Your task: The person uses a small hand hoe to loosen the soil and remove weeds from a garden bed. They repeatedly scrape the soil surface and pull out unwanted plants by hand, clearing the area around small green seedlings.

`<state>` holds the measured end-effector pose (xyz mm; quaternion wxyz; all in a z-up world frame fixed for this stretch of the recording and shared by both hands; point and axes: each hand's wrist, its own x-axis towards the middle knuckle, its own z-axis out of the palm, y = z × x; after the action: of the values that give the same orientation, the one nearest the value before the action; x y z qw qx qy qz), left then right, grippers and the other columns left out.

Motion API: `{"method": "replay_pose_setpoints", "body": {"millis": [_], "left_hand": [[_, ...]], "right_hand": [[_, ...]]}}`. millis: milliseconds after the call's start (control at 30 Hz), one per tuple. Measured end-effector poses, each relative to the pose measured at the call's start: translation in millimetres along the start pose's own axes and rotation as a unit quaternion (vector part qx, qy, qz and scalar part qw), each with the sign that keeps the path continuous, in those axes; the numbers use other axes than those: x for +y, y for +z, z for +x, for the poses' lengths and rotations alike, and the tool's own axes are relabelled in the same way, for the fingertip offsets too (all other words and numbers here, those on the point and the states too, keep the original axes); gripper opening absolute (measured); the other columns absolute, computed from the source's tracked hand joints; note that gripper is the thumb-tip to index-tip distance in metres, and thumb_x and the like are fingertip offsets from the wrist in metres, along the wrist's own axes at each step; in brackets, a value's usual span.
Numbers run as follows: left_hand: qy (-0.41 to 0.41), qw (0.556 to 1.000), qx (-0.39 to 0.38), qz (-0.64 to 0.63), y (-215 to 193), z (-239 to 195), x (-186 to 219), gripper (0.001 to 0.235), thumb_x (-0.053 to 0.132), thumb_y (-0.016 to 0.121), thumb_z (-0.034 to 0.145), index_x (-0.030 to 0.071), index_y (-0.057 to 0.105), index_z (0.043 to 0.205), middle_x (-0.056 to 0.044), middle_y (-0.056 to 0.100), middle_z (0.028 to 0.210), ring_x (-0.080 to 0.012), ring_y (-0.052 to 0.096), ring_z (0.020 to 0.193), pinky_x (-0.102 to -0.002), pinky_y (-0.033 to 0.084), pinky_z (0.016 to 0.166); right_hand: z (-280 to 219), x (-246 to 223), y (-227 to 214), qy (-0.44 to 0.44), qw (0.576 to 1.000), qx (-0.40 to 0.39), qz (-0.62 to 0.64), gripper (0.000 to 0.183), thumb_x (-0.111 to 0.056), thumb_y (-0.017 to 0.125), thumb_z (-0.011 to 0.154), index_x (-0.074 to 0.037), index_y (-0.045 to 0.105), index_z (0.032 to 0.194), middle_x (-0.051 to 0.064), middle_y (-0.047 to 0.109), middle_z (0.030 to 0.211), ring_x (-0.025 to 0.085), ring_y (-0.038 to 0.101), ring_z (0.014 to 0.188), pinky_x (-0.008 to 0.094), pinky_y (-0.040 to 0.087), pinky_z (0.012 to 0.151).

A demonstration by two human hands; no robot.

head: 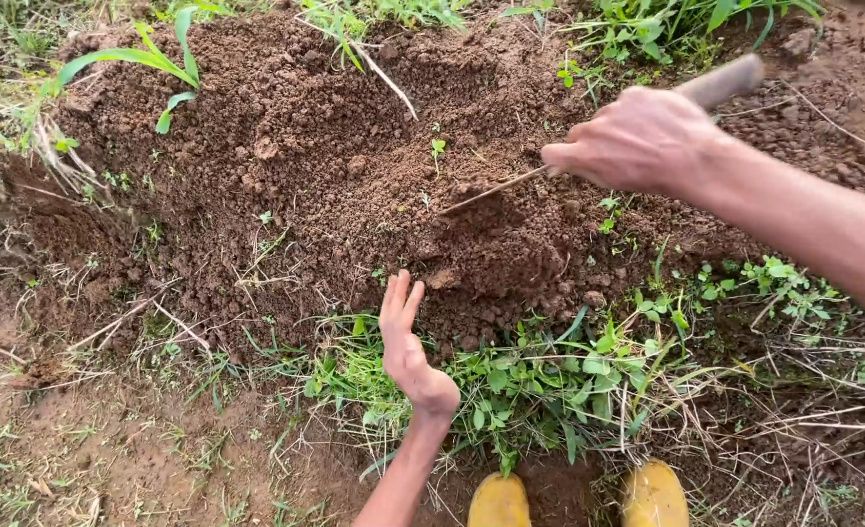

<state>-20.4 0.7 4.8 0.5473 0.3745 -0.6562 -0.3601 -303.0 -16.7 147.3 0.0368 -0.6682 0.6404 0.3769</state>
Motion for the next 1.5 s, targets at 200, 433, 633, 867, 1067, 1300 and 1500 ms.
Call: {"method": "replay_pose_setpoints", "body": {"millis": [200,433,633,867,1067,1300,1500], "left_hand": [[0.046,0.999,-0.022,-0.016,8,-3,4,0.048,0.031,0.018,0.098,0.009,0.056,0.118,-0.012,0.056,0.129,-0.0281,0.050,0.130,-0.047,0.038,0.114],[0.027,0.999,-0.006,-0.032,5,-5,9,0.046,0.031,0.025,0.092,0.007,0.062,0.106,-0.011,0.064,0.117,-0.0228,0.058,0.113,-0.042,0.046,0.102],[0.007,0.998,-0.018,-0.064,17,0,19,0.043,0.020,0.030,0.088,0.005,0.066,0.106,-0.016,0.065,0.111,-0.0287,0.058,0.108,-0.046,0.038,0.097],[-0.020,0.997,-0.016,-0.076,16,-6,19,0.043,0.019,0.030,0.087,0.004,0.065,0.108,-0.015,0.065,0.109,-0.0276,0.059,0.108,-0.044,0.040,0.096],[-0.030,0.997,-0.014,-0.074,-2,-10,23,0.043,0.018,0.030,0.088,0.002,0.063,0.110,-0.016,0.064,0.111,-0.0282,0.058,0.109,-0.044,0.040,0.096],[-0.096,0.994,-0.050,0.009,2,16,31,0.031,0.013,0.042,0.089,0.008,0.067,0.105,-0.009,0.067,0.098,-0.0206,0.060,0.095,-0.038,0.041,0.090],[-0.019,0.989,-0.144,0.032,54,49,68,0.023,0.016,0.054,0.089,0.008,0.066,0.106,-0.009,0.068,0.090,-0.0189,0.060,0.085,-0.038,0.044,0.083]], "right_hand": [[-33,6,34,0.010,1.000,-0.020,0.001,0.029,-0.037,0.020,0.105,-0.018,0.035,0.090,-0.012,0.038,0.047,0.004,0.030,0.035,0.021,0.029,0.034],[-95,-76,62,0.194,0.845,0.063,0.495,0.025,-0.025,0.033,0.104,-0.009,0.050,0.094,0.001,0.051,0.049,0.010,0.038,0.031,0.021,0.033,0.024],[-35,-128,40,0.164,0.679,0.196,0.688,0.033,-0.016,0.034,0.099,0.007,0.054,0.112,0.012,0.060,0.051,0.015,0.055,0.032,0.026,0.052,0.031],[-32,-140,27,0.167,0.722,0.135,0.657,0.035,-0.016,0.031,0.096,0.007,0.057,0.100,0.019,0.061,0.061,0.023,0.059,0.043,0.040,0.051,0.042],[-44,-154,47,0.205,0.725,0.131,0.644,0.034,-0.016,0.032,0.095,0.007,0.058,0.099,0.022,0.061,0.062,0.025,0.062,0.046,0.042,0.053,0.047],[-57,-143,25,0.231,0.696,0.170,0.658,0.035,-0.012,0.031,0.097,0.010,0.057,0.103,0.022,0.061,0.062,0.026,0.060,0.044,0.039,0.053,0.045],[-48,-151,48,0.201,0.719,0.161,0.646,0.037,-0.018,0.032,0.095,0.009,0.058,0.098,0.027,0.063,0.067,0.033,0.065,0.052,0.048,0.051,0.049]]}}
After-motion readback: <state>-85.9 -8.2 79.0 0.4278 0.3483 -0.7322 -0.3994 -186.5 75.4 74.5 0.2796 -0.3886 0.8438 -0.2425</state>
